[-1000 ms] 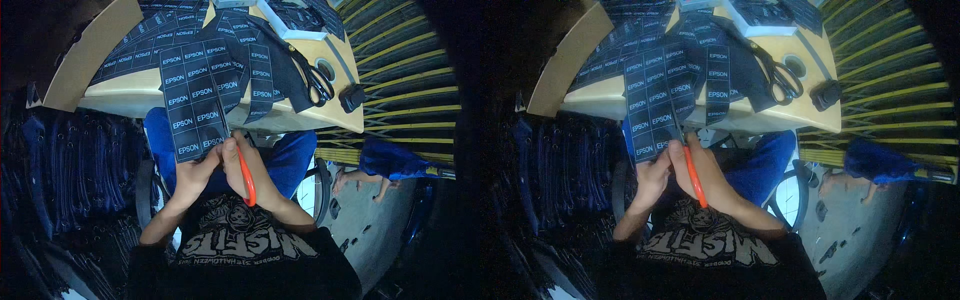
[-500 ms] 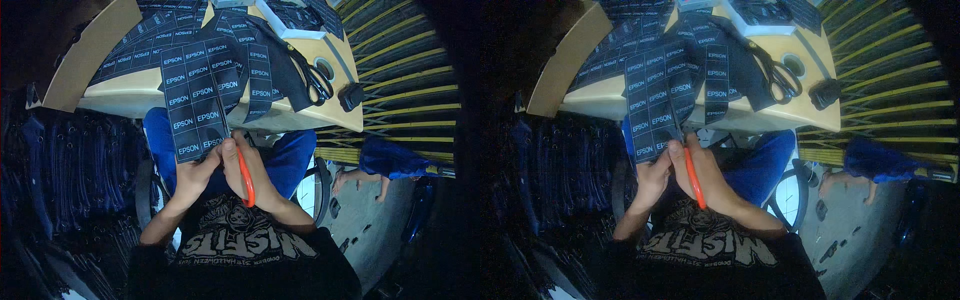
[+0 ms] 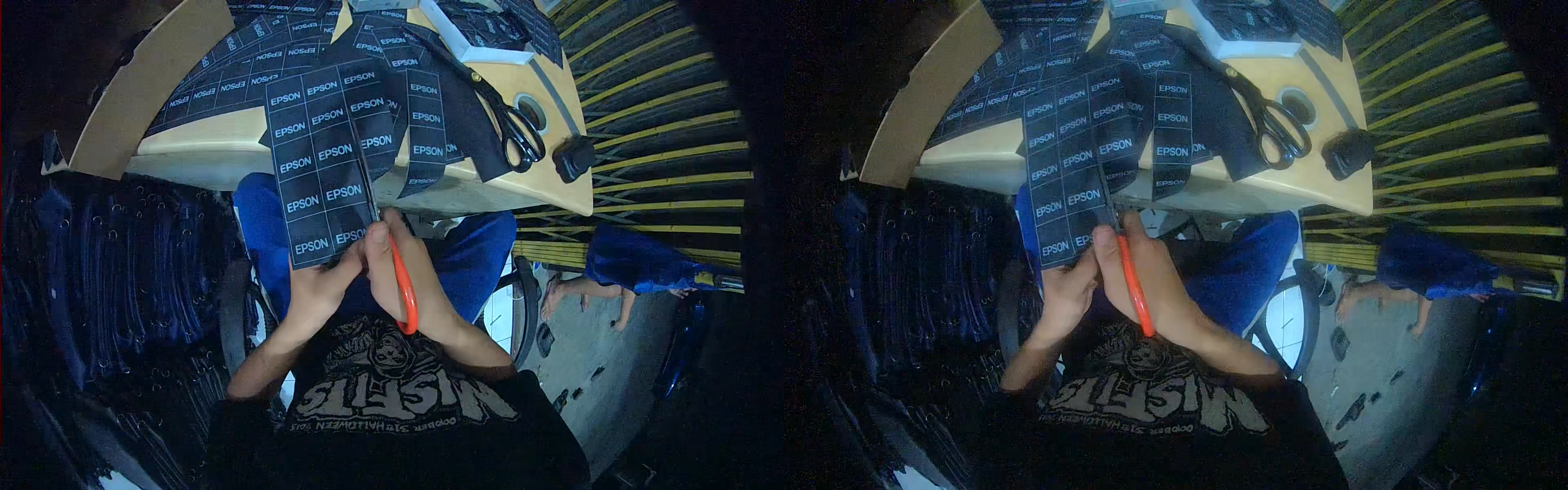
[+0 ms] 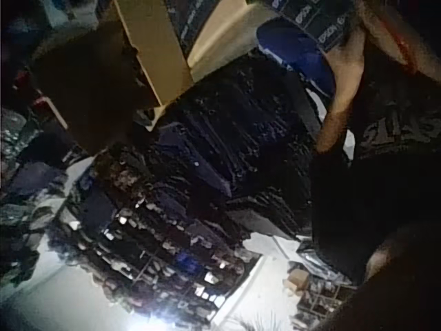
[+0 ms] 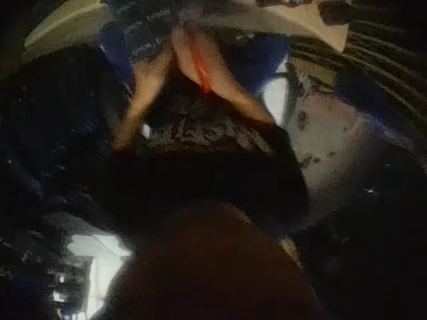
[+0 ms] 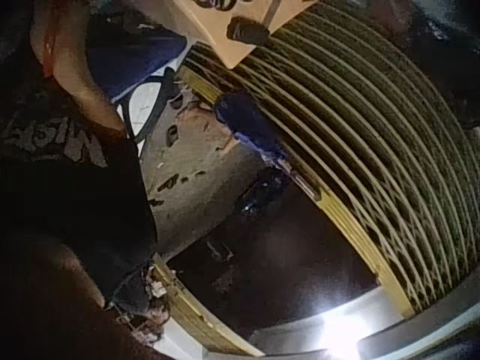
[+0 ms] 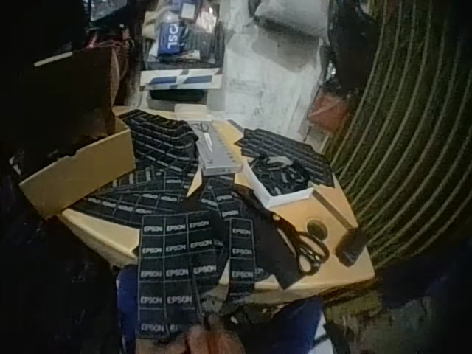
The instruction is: Cutting individual labels from a printed sheet using scissors.
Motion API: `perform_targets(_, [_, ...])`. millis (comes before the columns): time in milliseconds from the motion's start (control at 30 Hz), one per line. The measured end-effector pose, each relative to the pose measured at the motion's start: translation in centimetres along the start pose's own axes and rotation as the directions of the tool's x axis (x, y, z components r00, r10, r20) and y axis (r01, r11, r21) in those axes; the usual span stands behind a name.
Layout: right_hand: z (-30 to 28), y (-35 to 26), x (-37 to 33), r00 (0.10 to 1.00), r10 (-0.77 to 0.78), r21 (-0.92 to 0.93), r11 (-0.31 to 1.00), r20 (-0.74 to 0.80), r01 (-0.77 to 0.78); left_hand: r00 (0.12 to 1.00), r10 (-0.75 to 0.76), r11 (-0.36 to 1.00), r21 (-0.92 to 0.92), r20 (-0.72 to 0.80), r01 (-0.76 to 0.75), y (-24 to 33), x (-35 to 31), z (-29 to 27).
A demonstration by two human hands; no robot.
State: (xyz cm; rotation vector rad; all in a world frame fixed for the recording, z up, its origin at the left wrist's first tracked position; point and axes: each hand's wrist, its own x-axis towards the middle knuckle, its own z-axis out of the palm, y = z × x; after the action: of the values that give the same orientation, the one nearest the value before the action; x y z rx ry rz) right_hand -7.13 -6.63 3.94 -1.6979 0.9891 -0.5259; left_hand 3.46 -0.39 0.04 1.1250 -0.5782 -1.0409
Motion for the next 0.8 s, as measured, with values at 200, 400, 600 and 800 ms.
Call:
perform_targets(200, [-0.21, -0.25, 0.22, 0.999, 0.026, 0.01, 1.0, 0.031, -0.026, 0.998, -0.057, 0.997, -0.044, 0.018, 0.058, -0.34, -0.11, -0.25])
perform_targets(400, [-0.31, -0.35, 0.28, 0.999, 0.033, 0.027, 0.999, 0.021, -0.033, 1.0, -0.009, 1.0, -0.009, -0.006, 0.009, -0.21, -0.14, 0.05])
perform_targets(600, [-0.29, -0.51, 0.26, 1.0, 0.023, 0.028, 0.999, 0.002, -0.023, 0.996, -0.085, 0.995, 0.043, -0.025, 0.086, -0.4, -0.32, -0.24])
perform_targets(800, [-0.59, -0.24, 0.3, 0.999, 0.016, -0.032, 0.999, 0.043, -0.015, 0.993, -0.117, 0.991, 0.056, -0.008, 0.118, -0.35, -0.44, -0.44])
